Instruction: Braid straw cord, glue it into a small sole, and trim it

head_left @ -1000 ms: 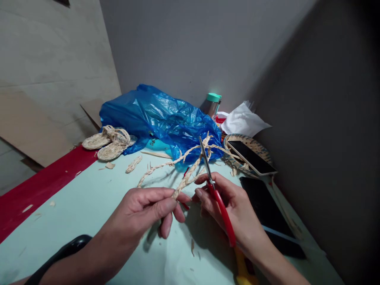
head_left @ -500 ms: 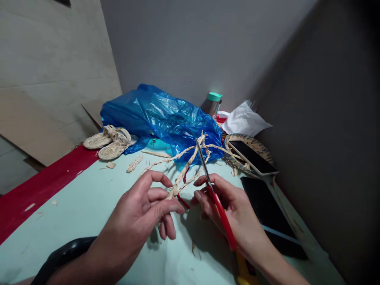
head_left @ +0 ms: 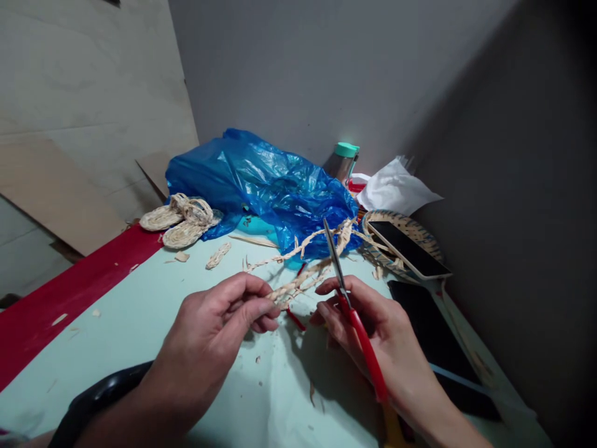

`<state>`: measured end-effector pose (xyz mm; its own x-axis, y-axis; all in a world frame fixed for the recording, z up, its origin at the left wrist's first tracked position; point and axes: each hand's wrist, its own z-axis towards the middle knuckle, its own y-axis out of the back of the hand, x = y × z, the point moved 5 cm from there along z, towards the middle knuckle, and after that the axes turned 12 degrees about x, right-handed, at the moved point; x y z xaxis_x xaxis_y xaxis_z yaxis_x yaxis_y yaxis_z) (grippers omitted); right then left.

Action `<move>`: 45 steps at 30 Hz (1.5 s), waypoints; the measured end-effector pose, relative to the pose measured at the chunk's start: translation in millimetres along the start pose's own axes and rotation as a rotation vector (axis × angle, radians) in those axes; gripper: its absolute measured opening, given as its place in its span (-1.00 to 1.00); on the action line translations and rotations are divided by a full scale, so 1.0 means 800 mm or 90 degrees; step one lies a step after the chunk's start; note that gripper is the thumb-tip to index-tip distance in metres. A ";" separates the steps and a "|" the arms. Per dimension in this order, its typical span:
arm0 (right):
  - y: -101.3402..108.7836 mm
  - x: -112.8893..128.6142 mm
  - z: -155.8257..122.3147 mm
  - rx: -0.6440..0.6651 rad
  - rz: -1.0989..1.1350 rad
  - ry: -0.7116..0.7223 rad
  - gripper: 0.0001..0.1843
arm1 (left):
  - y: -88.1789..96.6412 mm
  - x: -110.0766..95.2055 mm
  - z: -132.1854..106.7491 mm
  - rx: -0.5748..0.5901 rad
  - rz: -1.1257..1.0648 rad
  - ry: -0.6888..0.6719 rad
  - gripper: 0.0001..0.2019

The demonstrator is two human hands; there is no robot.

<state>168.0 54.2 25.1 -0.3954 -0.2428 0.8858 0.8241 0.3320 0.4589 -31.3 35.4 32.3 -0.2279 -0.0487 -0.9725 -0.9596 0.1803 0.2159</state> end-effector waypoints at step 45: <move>0.005 0.022 -0.020 -0.197 -0.756 0.370 -0.75 | -0.013 -0.002 0.002 0.165 -0.340 -0.008 -0.85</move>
<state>171.2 36.9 41.3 -0.7619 -0.6086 -0.2218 0.1956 -0.5426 0.8169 -20.9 35.3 32.0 0.2790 -0.1877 -0.9418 -0.8688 0.3684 -0.3308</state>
